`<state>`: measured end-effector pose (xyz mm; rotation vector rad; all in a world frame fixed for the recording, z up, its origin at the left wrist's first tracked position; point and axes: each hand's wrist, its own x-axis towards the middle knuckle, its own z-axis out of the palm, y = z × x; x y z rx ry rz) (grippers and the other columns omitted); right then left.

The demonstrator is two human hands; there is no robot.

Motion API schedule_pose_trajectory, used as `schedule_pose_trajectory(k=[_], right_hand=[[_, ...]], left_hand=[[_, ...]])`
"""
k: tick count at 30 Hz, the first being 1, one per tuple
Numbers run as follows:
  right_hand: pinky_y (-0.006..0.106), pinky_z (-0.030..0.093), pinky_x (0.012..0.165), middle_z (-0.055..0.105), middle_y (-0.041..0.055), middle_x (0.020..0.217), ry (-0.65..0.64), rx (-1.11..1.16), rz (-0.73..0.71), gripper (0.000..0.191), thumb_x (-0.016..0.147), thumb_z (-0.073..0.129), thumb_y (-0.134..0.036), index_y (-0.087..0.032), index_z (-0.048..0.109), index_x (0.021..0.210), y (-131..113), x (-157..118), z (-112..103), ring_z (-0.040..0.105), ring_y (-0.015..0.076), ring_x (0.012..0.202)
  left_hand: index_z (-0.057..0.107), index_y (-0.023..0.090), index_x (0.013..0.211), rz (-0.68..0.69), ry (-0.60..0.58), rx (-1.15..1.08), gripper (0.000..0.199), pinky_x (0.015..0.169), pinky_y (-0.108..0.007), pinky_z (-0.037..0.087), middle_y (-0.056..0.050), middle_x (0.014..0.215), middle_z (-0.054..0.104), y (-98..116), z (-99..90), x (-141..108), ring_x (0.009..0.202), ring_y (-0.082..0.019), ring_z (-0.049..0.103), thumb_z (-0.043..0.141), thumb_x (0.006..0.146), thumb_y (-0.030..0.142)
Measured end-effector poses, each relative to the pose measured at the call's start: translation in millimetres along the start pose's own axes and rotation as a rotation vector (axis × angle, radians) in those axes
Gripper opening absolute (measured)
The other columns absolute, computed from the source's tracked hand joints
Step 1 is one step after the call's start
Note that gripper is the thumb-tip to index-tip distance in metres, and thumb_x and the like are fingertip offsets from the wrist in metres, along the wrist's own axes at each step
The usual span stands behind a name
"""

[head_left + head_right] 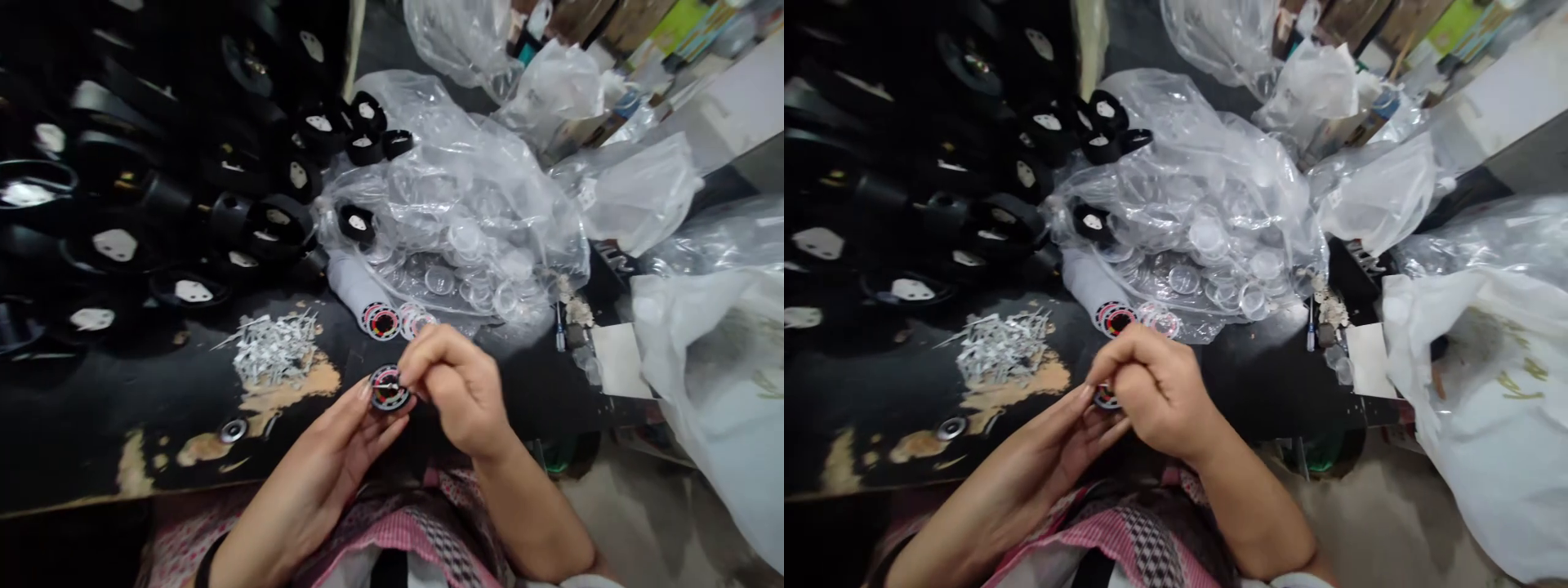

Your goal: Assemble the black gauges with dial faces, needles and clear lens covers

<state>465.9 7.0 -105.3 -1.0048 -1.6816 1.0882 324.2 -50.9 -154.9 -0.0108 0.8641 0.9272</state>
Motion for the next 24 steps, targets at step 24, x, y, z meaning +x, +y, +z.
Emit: schedule_pose_trajectory(k=[24], right_hand=[[0.038, 0.035, 0.079, 0.068, 0.0072, 0.087, -0.395, -0.966, -0.220, 0.016, 0.096, 0.051, -0.021, -0.016, 0.065, 0.091, 2, 6, 14, 0.056, 0.0233, 0.085]], left_hand=[[0.077, 0.035, 0.111, 0.354, 0.145, 0.253, 0.032, 0.092, -0.030, 0.059, -0.001, 0.134, 0.068, 15, -4.4, -6, 0.128, -0.026, 0.060, 0.079, 0.080, 0.043]])
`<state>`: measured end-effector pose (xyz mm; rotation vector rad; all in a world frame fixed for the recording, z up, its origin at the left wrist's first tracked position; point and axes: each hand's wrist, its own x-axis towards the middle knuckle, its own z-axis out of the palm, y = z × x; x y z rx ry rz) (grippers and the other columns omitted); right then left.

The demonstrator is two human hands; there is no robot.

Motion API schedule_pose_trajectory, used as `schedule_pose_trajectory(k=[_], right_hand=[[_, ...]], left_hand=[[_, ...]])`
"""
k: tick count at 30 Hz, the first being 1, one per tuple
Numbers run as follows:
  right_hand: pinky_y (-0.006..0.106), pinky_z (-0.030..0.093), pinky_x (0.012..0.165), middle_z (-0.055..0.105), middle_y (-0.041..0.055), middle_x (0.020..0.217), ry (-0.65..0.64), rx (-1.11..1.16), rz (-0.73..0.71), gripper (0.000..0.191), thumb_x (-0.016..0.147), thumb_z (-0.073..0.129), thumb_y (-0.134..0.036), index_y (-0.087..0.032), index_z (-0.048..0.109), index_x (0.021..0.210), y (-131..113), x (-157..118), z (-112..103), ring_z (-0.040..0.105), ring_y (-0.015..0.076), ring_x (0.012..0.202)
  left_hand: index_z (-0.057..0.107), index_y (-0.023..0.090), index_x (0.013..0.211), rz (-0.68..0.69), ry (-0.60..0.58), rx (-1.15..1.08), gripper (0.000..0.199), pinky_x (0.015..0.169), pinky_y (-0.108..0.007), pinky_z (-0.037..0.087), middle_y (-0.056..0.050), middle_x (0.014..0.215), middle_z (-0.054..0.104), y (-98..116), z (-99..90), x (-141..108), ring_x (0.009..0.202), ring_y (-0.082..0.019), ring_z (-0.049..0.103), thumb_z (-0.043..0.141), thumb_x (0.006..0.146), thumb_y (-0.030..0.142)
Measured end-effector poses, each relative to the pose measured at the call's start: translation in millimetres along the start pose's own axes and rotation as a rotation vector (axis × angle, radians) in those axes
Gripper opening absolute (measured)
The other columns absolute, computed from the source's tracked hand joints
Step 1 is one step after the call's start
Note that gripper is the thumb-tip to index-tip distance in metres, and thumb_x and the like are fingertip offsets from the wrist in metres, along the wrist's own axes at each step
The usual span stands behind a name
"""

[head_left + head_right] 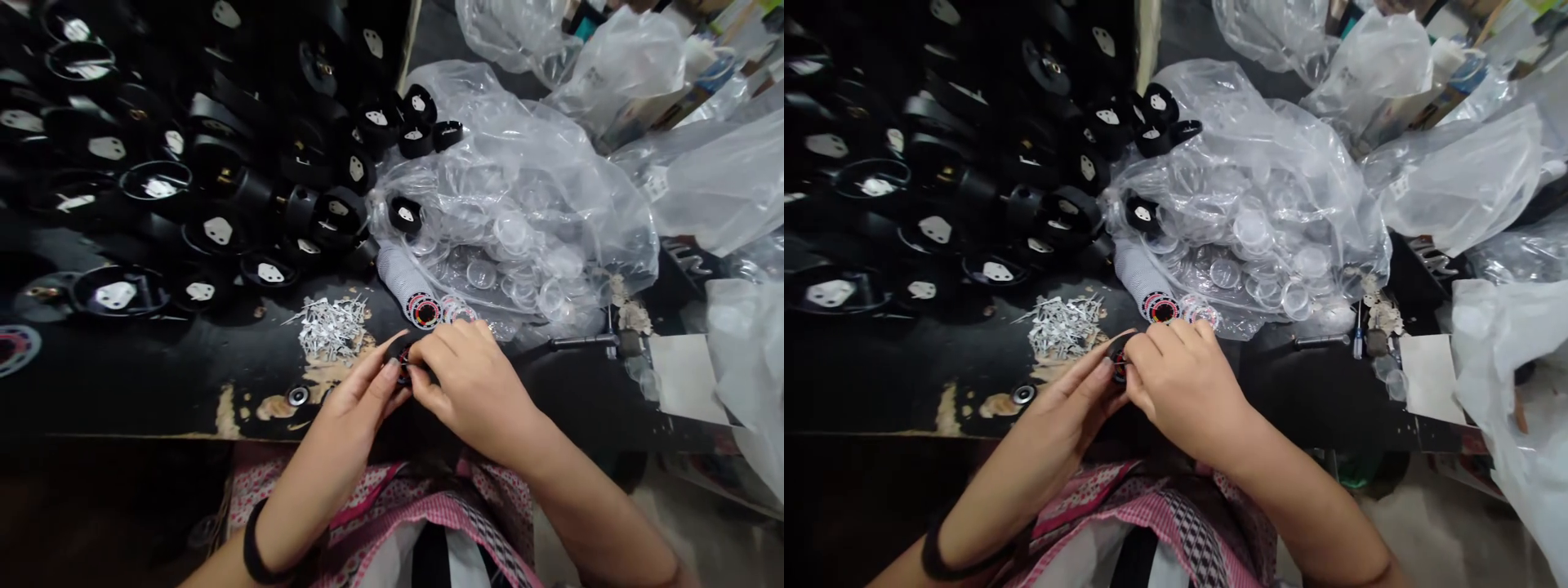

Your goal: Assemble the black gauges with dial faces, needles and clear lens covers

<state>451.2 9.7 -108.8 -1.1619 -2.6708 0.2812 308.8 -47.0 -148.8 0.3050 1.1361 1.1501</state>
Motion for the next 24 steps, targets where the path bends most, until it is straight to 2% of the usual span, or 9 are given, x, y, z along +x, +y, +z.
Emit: schedule_pose_trajectory(k=[3, 5, 9, 11, 13, 15, 18, 21, 24], right_hand=[[0.037, 0.035, 0.078, 0.066, 0.0055, 0.081, 0.033, -0.010, -0.025, 0.018, 0.095, 0.048, -0.017, -0.016, 0.063, 0.085, -1, 2, 2, 0.055, 0.0215, 0.080], [0.035, 0.036, 0.077, 0.066, 0.0042, 0.080, 0.041, 0.055, 0.041, 0.016, 0.094, 0.049, -0.017, -0.016, 0.062, 0.083, -6, 3, -1, 0.055, 0.0192, 0.077], [0.030, 0.040, 0.073, 0.069, 0.0004, 0.081, -0.042, 0.290, 0.231, 0.010, 0.093, 0.056, -0.017, -0.018, 0.063, 0.086, -9, 6, -10, 0.058, 0.0145, 0.073], [0.026, 0.044, 0.073, 0.071, -0.0010, 0.082, -0.075, 0.446, 0.240, 0.010, 0.094, 0.059, -0.020, -0.020, 0.066, 0.087, 5, 9, -12, 0.063, 0.0135, 0.075], [0.026, 0.048, 0.079, 0.073, 0.0009, 0.089, -0.007, 0.455, 0.308, 0.013, 0.096, 0.057, -0.025, -0.020, 0.069, 0.091, 30, 15, -12, 0.067, 0.0149, 0.083], [0.033, 0.049, 0.089, 0.073, 0.0076, 0.107, 0.102, 0.240, 0.496, 0.020, 0.098, 0.053, -0.023, -0.018, 0.070, 0.106, 59, 24, -9, 0.068, 0.0200, 0.096], [0.044, 0.048, 0.099, 0.065, 0.0160, 0.128, 0.063, 0.059, 0.612, 0.034, 0.091, 0.055, -0.013, -0.014, 0.065, 0.124, 92, 37, -2, 0.065, 0.0288, 0.110], [0.048, 0.050, 0.096, 0.063, 0.0172, 0.125, 0.059, 0.069, 0.607, 0.039, 0.088, 0.059, -0.014, -0.015, 0.065, 0.126, 103, 39, 1, 0.067, 0.0298, 0.104], [0.045, 0.051, 0.091, 0.063, 0.0155, 0.116, 0.104, 0.094, 0.602, 0.030, 0.087, 0.061, -0.017, -0.014, 0.070, 0.115, 100, 31, -5, 0.065, 0.0262, 0.097]], left_hand=[[0.079, 0.030, 0.103, -0.044, 0.010, -0.035, 0.030, 0.089, -0.029, 0.060, -0.003, 0.119, 0.075, 3, 2.4, -2, 0.118, -0.026, 0.067, 0.080, 0.077, 0.046], [0.080, 0.028, 0.095, -0.083, 0.017, -0.085, 0.026, 0.084, -0.027, 0.061, -0.003, 0.110, 0.077, 4, 5.1, -4, 0.110, -0.025, 0.070, 0.080, 0.078, 0.047], [0.077, 0.038, 0.111, 0.016, 0.027, -0.032, 0.030, 0.095, -0.025, 0.057, 0.003, 0.129, 0.072, 0, 0.8, -4, 0.123, -0.022, 0.064, 0.077, 0.082, 0.045], [0.074, 0.041, 0.117, 0.063, 0.028, 0.033, 0.034, 0.100, -0.023, 0.053, 0.006, 0.136, 0.068, -3, -4.1, -1, 0.130, -0.021, 0.060, 0.077, 0.083, 0.043], [0.075, 0.040, 0.116, 0.058, 0.018, 0.017, 0.032, 0.100, -0.023, 0.054, 0.006, 0.134, 0.069, -4, -6.3, 2, 0.129, -0.020, 0.060, 0.076, 0.084, 0.044], [0.076, 0.037, 0.112, 0.032, -0.012, -0.058, 0.029, 0.096, -0.026, 0.057, 0.004, 0.127, 0.073, -2, -4.5, 2, 0.121, -0.020, 0.065, 0.076, 0.083, 0.042], [0.078, 0.029, 0.100, -0.021, -0.053, -0.105, 0.021, 0.086, -0.028, 0.062, 0.001, 0.104, 0.078, 3, 1.3, 0, 0.101, -0.019, 0.073, 0.080, 0.080, 0.035], [0.076, 0.022, 0.088, -0.057, -0.040, -0.119, 0.012, 0.075, -0.025, 0.064, -0.001, 0.090, 0.077, 6, 3.4, -1, 0.091, -0.020, 0.074, 0.080, 0.080, 0.030], [0.075, 0.020, 0.091, -0.081, -0.042, -0.174, 0.010, 0.081, -0.027, 0.063, -0.004, 0.097, 0.078, 5, 1.0, 1, 0.096, -0.020, 0.074, 0.077, 0.084, 0.027]])
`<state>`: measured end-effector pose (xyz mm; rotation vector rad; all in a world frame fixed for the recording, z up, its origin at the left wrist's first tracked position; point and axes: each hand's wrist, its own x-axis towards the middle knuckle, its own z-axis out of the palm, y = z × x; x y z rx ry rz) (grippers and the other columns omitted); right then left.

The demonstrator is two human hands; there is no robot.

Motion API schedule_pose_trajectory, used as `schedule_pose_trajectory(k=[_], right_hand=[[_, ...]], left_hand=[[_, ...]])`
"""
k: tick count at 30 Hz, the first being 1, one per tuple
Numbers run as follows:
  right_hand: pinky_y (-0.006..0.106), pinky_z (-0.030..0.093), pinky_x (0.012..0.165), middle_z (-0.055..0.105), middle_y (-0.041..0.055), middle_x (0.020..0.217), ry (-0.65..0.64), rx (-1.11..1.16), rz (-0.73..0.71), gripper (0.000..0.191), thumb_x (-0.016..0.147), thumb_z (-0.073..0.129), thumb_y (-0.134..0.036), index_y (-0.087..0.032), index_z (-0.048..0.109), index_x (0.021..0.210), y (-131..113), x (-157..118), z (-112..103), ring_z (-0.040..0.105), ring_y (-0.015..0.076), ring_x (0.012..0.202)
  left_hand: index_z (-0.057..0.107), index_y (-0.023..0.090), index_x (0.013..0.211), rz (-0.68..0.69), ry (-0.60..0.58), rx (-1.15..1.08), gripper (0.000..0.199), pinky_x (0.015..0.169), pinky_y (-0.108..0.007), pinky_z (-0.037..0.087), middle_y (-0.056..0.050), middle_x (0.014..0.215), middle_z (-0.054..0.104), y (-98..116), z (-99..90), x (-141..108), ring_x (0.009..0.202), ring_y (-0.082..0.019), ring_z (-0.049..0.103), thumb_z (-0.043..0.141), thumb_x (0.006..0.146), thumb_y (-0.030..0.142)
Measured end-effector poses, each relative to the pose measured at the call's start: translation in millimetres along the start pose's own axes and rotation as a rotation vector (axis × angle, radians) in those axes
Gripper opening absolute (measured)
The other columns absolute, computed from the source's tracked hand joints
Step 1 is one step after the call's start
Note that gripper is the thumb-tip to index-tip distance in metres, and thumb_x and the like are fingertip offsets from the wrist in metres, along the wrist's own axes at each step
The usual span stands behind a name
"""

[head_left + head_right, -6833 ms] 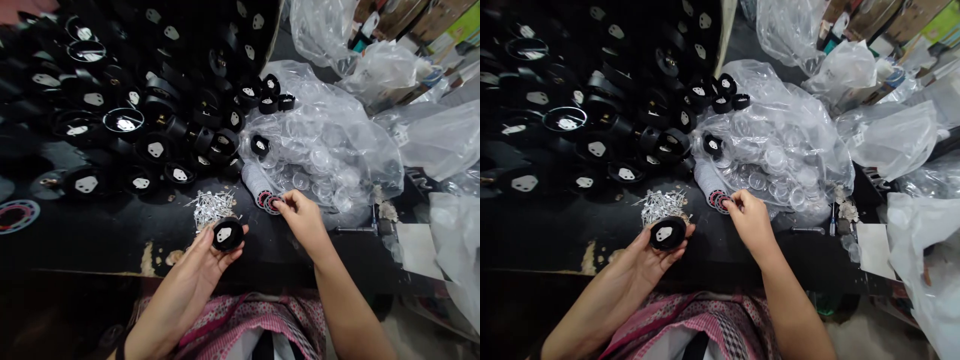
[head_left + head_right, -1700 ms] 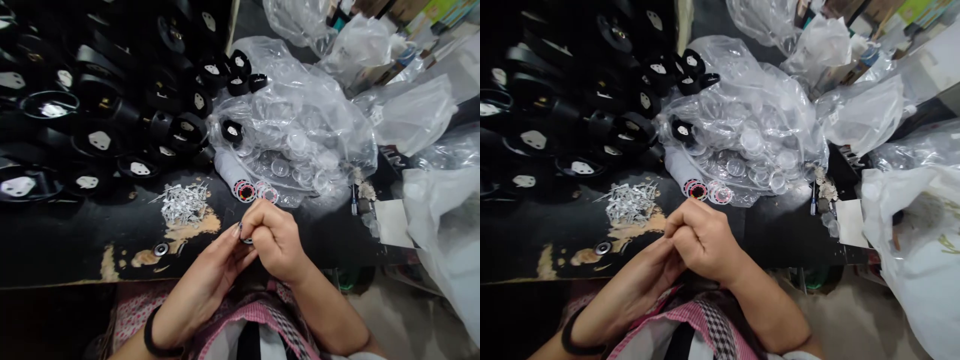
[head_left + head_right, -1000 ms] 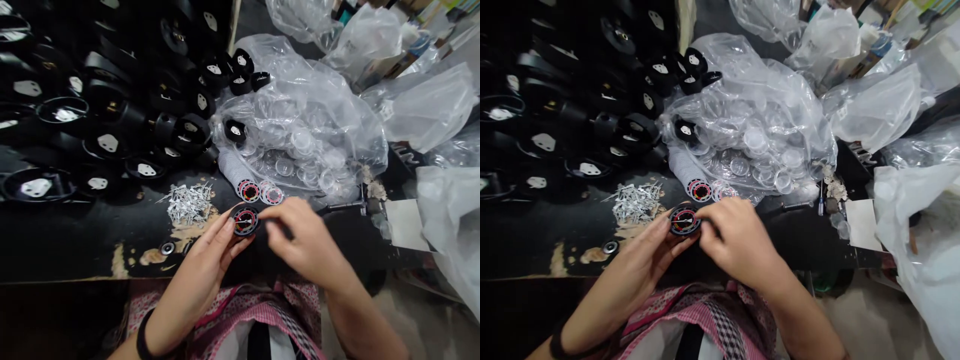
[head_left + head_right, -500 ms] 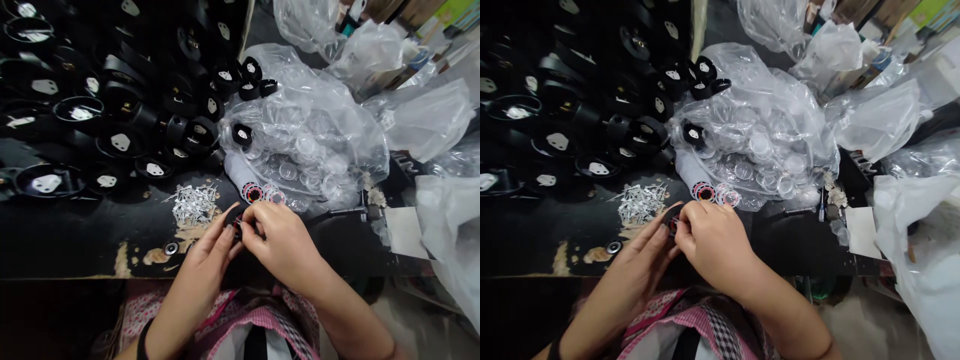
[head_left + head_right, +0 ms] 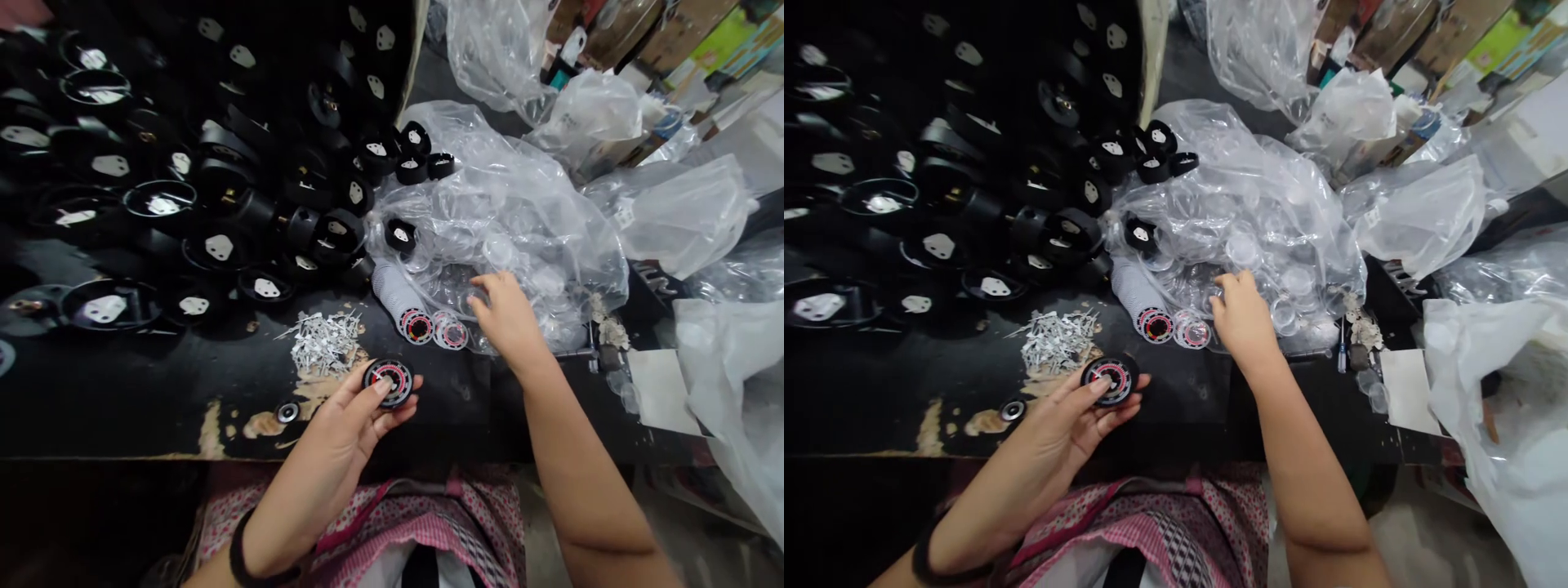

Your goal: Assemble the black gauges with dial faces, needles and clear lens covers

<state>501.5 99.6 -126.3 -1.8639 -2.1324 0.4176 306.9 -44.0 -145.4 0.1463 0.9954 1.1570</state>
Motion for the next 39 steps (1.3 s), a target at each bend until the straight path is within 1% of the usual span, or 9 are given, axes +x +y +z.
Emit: schedule_pose_trajectory(k=[5, 7, 12, 18, 25, 28, 32, 34, 39], right_hand=[[0.031, 0.053, 0.069, 0.064, 0.0020, 0.082, -0.049, 0.462, -0.047, 0.022, 0.093, 0.058, -0.026, -0.021, 0.071, 0.110, -22, -38, -4, 0.059, 0.0150, 0.069], [0.031, 0.054, 0.077, 0.065, 0.0018, 0.085, -0.137, 0.633, -0.166, 0.022, 0.093, 0.060, -0.024, -0.022, 0.073, 0.110, -39, -58, 2, 0.062, 0.0152, 0.078], [0.029, 0.050, 0.089, 0.060, 0.0066, 0.107, -0.098, 0.564, -0.371, 0.024, 0.097, 0.056, -0.019, -0.022, 0.073, 0.114, -67, -81, 16, 0.062, 0.0154, 0.101], [0.028, 0.041, 0.068, 0.054, -0.0007, 0.071, -0.046, 0.467, -0.269, 0.039, 0.105, 0.039, -0.037, -0.019, 0.057, 0.076, -74, -76, 17, 0.054, 0.0134, 0.070], [0.028, 0.036, 0.066, 0.049, -0.0017, 0.064, 0.095, 0.414, -0.321, 0.040, 0.106, 0.031, -0.031, -0.021, 0.045, 0.069, -83, -78, 32, 0.050, 0.0126, 0.063], [0.027, 0.037, 0.065, 0.053, -0.0020, 0.064, -0.085, 0.424, -0.331, 0.042, 0.105, 0.036, -0.035, -0.021, 0.047, 0.067, -87, -78, 32, 0.051, 0.0124, 0.063], [0.026, 0.042, 0.071, 0.067, -0.0008, 0.079, -0.308, 0.583, -0.323, 0.030, 0.103, 0.046, -0.038, -0.022, 0.063, 0.084, -79, -75, 27, 0.063, 0.0135, 0.076], [0.027, 0.044, 0.074, 0.069, 0.0008, 0.084, -0.266, 0.618, -0.277, 0.027, 0.103, 0.046, -0.038, -0.022, 0.066, 0.091, -78, -72, 28, 0.064, 0.0152, 0.081], [0.029, 0.042, 0.072, 0.069, 0.0006, 0.083, -0.411, 0.537, -0.445, 0.022, 0.101, 0.051, -0.031, -0.021, 0.065, 0.087, -98, -73, 30, 0.064, 0.0159, 0.079]], left_hand=[[0.074, 0.019, 0.100, -0.072, -0.047, -0.116, 0.021, 0.095, -0.035, 0.059, -0.008, 0.112, 0.077, 0, -1.7, 3, 0.105, -0.022, 0.072, 0.069, 0.091, 0.037], [0.076, 0.021, 0.101, -0.060, -0.030, -0.102, 0.025, 0.092, -0.034, 0.060, -0.007, 0.114, 0.077, 0, -0.1, 3, 0.106, -0.022, 0.072, 0.068, 0.090, 0.043], [0.075, 0.031, 0.114, 0.095, -0.028, 0.134, 0.033, 0.091, -0.030, 0.060, -0.002, 0.131, 0.071, -4, -2.5, 1, 0.120, -0.025, 0.066, 0.077, 0.083, 0.042], [0.066, 0.036, 0.131, 0.283, -0.113, 0.442, 0.044, 0.114, -0.035, 0.043, 0.001, 0.146, 0.061, -13, -9.8, -3, 0.139, -0.024, 0.051, 0.073, 0.087, 0.037], [0.068, 0.029, 0.128, 0.345, -0.085, 0.597, 0.041, 0.108, -0.039, 0.049, -0.003, 0.138, 0.068, -13, -3.6, -5, 0.131, -0.027, 0.059, 0.069, 0.088, 0.036], [0.073, 0.029, 0.118, 0.301, 0.023, 0.634, 0.038, 0.107, -0.043, 0.050, -0.004, 0.133, 0.071, -3, -25.8, -16, 0.126, -0.031, 0.063, 0.074, 0.082, 0.039], [0.075, 0.039, 0.116, 0.201, 0.278, 0.811, 0.038, 0.114, -0.057, 0.040, -0.002, 0.124, 0.075, 14, -98.2, -63, 0.126, -0.039, 0.061, 0.074, 0.078, 0.047], [0.073, 0.049, 0.116, 0.393, 0.451, 1.036, 0.040, 0.121, -0.059, 0.026, 0.005, 0.129, 0.071, 25, -127.1, -86, 0.132, -0.041, 0.053, 0.073, 0.076, 0.052], [0.071, 0.035, 0.123, 0.755, 0.513, 1.169, 0.043, 0.123, -0.048, 0.024, -0.002, 0.136, 0.066, 63, -119.5, -59, 0.138, -0.034, 0.049, 0.074, 0.081, 0.031]])
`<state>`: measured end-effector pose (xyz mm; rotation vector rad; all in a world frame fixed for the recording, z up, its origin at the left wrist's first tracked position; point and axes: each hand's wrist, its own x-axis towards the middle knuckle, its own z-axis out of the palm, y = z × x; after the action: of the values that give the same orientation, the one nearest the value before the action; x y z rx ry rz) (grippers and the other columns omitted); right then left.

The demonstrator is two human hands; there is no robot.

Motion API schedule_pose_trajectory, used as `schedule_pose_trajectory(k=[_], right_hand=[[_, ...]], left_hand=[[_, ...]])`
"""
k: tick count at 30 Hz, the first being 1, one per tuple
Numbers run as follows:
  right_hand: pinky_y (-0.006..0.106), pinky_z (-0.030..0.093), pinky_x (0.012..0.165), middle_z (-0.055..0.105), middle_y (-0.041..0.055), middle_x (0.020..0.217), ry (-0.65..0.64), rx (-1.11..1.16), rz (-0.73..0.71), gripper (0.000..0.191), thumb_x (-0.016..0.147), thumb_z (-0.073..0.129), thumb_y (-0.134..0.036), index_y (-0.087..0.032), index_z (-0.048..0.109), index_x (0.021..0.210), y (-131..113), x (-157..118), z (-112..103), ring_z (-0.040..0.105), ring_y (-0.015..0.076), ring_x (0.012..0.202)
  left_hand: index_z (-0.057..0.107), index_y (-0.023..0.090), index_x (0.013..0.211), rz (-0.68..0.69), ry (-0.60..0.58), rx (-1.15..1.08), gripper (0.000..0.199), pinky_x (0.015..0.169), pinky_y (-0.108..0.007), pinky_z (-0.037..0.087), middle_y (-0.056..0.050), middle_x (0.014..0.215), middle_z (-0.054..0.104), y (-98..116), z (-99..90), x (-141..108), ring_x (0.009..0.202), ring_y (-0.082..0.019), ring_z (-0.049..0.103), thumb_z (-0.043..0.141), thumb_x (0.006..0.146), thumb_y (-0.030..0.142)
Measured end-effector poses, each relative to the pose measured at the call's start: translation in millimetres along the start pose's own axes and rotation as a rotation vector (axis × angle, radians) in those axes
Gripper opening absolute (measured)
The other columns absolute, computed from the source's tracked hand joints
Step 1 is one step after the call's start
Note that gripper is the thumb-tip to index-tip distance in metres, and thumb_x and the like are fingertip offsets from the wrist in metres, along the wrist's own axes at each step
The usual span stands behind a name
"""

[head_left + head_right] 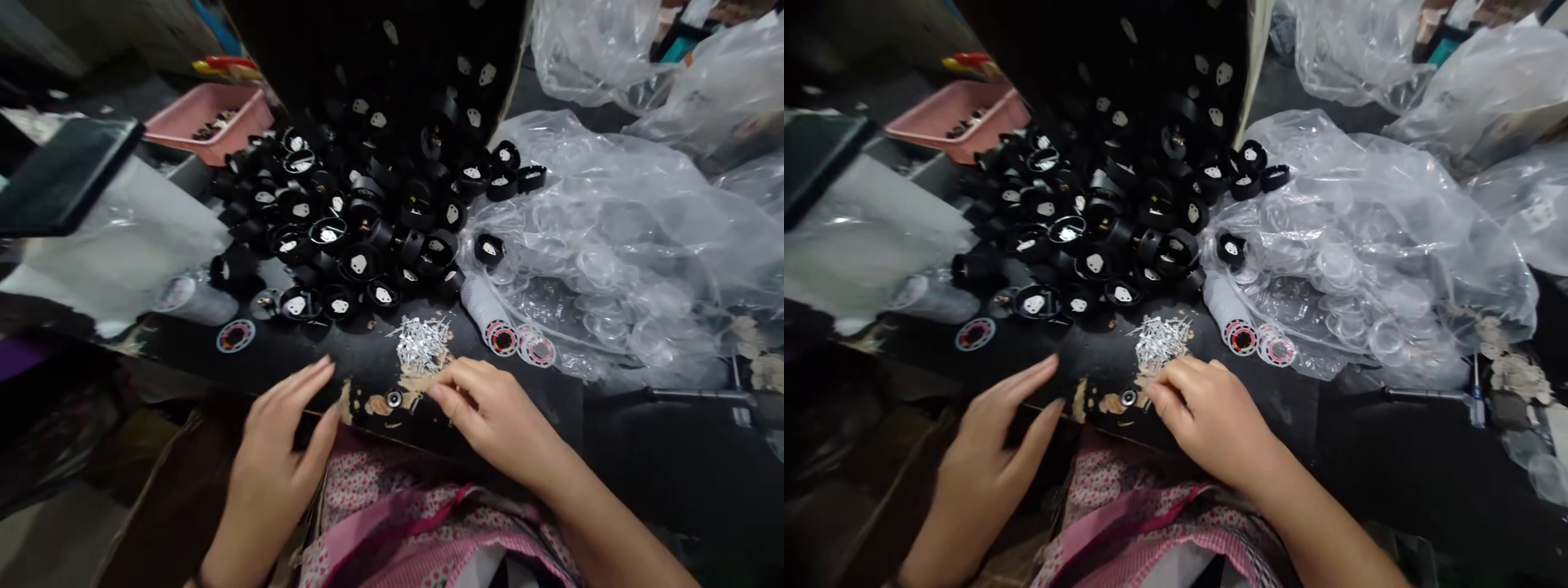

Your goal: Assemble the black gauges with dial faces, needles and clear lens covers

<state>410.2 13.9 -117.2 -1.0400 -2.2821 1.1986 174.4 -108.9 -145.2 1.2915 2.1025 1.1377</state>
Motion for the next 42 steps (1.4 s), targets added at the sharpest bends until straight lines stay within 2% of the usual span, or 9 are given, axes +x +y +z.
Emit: schedule_pose_trajectory(k=[4, 7, 12, 15, 18, 21, 28, 34, 42], right_hand=[[0.029, 0.041, 0.071, 0.069, 0.0001, 0.082, 0.009, -0.051, 0.001, 0.020, 0.101, 0.051, -0.028, -0.021, 0.064, 0.087, -6, -5, -1, 0.063, 0.0158, 0.078], [0.029, 0.042, 0.069, 0.067, -0.0001, 0.078, 0.038, -0.049, 0.041, 0.022, 0.101, 0.050, -0.027, -0.021, 0.063, 0.084, 1, -13, -3, 0.063, 0.0157, 0.075], [0.031, 0.048, 0.076, 0.069, 0.0038, 0.095, 0.049, 0.017, 0.092, 0.018, 0.097, 0.056, -0.026, -0.021, 0.066, 0.111, -6, -11, 10, 0.064, 0.0180, 0.088], [0.033, 0.051, 0.091, 0.065, 0.0091, 0.120, 0.049, 0.040, 0.002, 0.042, 0.093, 0.056, -0.016, -0.020, 0.056, 0.135, -13, -8, 11, 0.062, 0.0191, 0.109], [0.032, 0.050, 0.097, 0.069, 0.0062, 0.113, 0.004, 0.039, -0.063, 0.038, 0.091, 0.049, -0.010, -0.020, 0.065, 0.123, -3, -11, -5, 0.063, 0.0168, 0.107], [0.036, 0.051, 0.093, 0.069, 0.0068, 0.107, 0.157, -0.122, 0.094, 0.030, 0.094, 0.052, -0.018, -0.020, 0.067, 0.121, 19, -17, -30, 0.065, 0.0192, 0.100], [0.050, 0.046, 0.093, 0.060, 0.0142, 0.121, 0.195, -0.568, 0.330, 0.037, 0.089, 0.065, -0.023, -0.017, 0.062, 0.125, 50, -1, -39, 0.061, 0.0315, 0.110], [0.029, 0.048, 0.072, 0.069, 0.0009, 0.083, 0.394, -0.007, 0.357, 0.006, 0.089, 0.063, -0.025, -0.020, 0.066, 0.088, 54, -3, -41, 0.063, 0.0156, 0.075], [0.027, 0.052, 0.072, 0.072, 0.0003, 0.083, 0.425, 0.317, 0.273, 0.009, 0.087, 0.065, -0.029, -0.021, 0.067, 0.089, 19, -15, -32, 0.065, 0.0142, 0.076]], left_hand=[[0.060, 0.028, 0.137, 0.170, 0.099, 0.085, 0.053, 0.126, -0.048, 0.007, -0.007, 0.152, 0.054, 6, 30.8, 75, 0.150, -0.031, 0.031, 0.072, 0.085, 0.030], [0.062, 0.023, 0.133, 0.187, 0.093, 0.111, 0.050, 0.125, -0.051, -0.001, -0.012, 0.144, 0.060, 1, 35.8, 99, 0.151, -0.033, 0.028, 0.073, 0.085, 0.029], [0.057, 0.034, 0.137, -0.010, 0.041, -0.262, 0.056, 0.121, -0.042, 0.028, -0.003, 0.144, 0.057, 23, 39.1, 57, 0.140, -0.029, 0.046, 0.075, 0.084, 0.034], [0.058, 0.037, 0.135, -0.234, -0.218, -0.520, 0.058, 0.106, -0.035, 0.048, -0.002, 0.133, 0.065, 39, 48.6, 24, 0.127, -0.028, 0.059, 0.077, 0.080, 0.040], [0.072, 0.033, 0.123, -0.291, -0.441, -0.462, 0.055, 0.102, -0.035, 0.051, -0.005, 0.124, 0.071, 39, 56.9, 9, 0.119, -0.033, 0.064, 0.083, 0.071, 0.045], [0.077, 0.031, 0.114, -0.345, -0.527, -0.494, 0.050, 0.104, -0.036, 0.050, -0.007, 0.123, 0.073, 35, 64.1, 6, 0.120, -0.036, 0.064, 0.084, 0.068, 0.050], [0.073, 0.030, 0.122, -0.565, -0.476, -0.906, 0.043, 0.085, -0.030, 0.060, -0.007, 0.124, 0.074, 61, 89.1, -5, 0.100, -0.025, 0.072, 0.071, 0.084, 0.051], [0.074, 0.023, 0.115, -0.696, -0.401, -1.098, 0.037, 0.071, -0.023, 0.061, -0.008, 0.109, 0.078, 67, 95.7, -6, 0.079, -0.017, 0.073, 0.066, 0.090, 0.049], [0.075, 0.023, 0.112, -0.807, -0.332, -1.262, 0.030, 0.082, -0.027, 0.062, -0.007, 0.111, 0.078, 84, 103.0, 7, 0.091, -0.018, 0.074, 0.064, 0.093, 0.043]])
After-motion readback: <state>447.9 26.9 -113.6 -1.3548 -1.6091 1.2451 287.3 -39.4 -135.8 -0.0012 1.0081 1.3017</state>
